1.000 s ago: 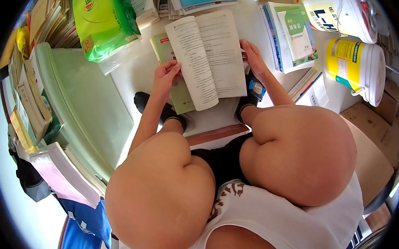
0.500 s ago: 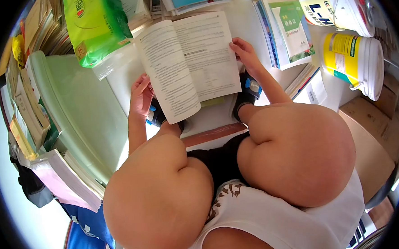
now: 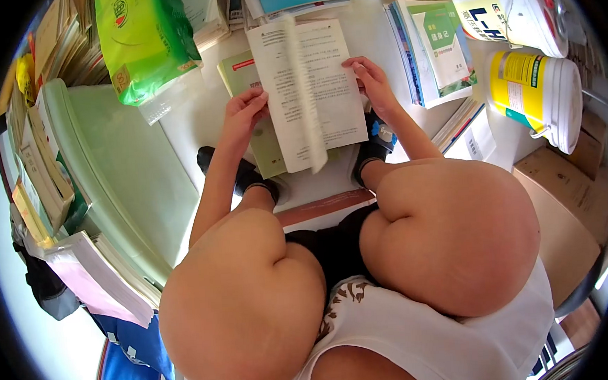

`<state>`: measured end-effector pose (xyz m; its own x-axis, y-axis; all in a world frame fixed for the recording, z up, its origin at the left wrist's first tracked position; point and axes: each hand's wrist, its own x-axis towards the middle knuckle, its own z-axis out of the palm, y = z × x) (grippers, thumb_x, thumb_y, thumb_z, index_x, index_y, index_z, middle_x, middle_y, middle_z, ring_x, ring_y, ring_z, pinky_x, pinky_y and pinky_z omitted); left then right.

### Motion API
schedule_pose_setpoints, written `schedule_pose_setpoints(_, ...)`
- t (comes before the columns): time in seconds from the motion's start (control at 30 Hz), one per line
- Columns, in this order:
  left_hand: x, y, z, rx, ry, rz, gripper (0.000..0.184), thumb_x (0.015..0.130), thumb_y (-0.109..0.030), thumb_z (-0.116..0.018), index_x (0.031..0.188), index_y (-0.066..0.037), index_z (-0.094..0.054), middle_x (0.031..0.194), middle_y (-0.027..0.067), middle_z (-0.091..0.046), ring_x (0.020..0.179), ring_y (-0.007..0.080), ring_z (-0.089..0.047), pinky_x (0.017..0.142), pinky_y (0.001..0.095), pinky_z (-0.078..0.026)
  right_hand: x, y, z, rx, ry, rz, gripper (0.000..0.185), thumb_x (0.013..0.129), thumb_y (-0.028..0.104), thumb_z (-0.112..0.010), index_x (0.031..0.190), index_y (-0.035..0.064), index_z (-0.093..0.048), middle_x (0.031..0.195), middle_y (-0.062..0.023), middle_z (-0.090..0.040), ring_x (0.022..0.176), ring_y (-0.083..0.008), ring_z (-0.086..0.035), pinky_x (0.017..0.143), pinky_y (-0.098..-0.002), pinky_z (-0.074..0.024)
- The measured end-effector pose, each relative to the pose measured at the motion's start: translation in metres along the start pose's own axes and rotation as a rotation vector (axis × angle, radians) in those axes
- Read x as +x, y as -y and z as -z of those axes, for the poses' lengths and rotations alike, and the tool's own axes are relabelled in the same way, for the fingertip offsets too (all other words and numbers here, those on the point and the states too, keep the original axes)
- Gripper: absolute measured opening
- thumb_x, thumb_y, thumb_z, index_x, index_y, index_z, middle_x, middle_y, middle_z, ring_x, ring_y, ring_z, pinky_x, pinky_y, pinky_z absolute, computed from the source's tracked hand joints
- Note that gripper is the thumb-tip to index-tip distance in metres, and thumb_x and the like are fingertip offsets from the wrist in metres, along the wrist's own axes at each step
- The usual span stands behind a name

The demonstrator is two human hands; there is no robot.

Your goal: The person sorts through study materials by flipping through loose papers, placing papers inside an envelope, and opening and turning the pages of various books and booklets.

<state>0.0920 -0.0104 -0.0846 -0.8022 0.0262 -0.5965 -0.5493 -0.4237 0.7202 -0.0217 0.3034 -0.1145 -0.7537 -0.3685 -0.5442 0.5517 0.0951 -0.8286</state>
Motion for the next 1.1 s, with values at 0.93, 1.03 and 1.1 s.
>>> schedule_pose_setpoints(0.93, 0.000, 0.008, 0.023, -0.048, 0.004, -0.002, 0.025, 0.101, -0.017, -0.063, 0.118, 0.001, -0.067, 0.104, 0.0035, -0.071, 0.092, 0.0109, -0.064, 0.085, 0.0261, -0.051, -0.005, 0.006, -0.004, 0.080, -0.070, -0.004, 0.039, 0.111, 0.038, -0.042, 0.123, 0.0071, -0.061, 0.110, -0.0008, -0.066, 0.091, -0.0092, -0.065, 0.082, -0.0252, -0.0503)
schedule_pose_setpoints(1.03, -0.002, 0.008, 0.030, -0.102, 0.059, -0.041, 0.026, 0.101, -0.019, -0.063, 0.118, 0.001, -0.067, 0.104, 0.0035, -0.071, 0.093, 0.0112, -0.065, 0.086, 0.0271, -0.051, -0.002, 0.003, -0.003, 0.068, -0.076, -0.013, 0.038, 0.111, 0.040, -0.040, 0.122, 0.0090, -0.059, 0.112, -0.0013, -0.066, 0.090, -0.0088, -0.065, 0.083, -0.0252, -0.0505)
schedule_pose_setpoints(1.1, -0.006, 0.006, 0.030, -0.122, 0.030, -0.025, 0.026, 0.101, -0.019, -0.064, 0.117, 0.000, -0.067, 0.103, 0.0036, -0.071, 0.092, 0.0118, -0.065, 0.086, 0.0278, -0.052, 0.001, -0.001, -0.001, 0.073, -0.078, 0.000, 0.033, 0.111, 0.041, -0.040, 0.117, 0.0112, -0.055, 0.112, -0.0016, -0.064, 0.089, -0.0080, -0.065, 0.082, -0.0248, -0.0504)
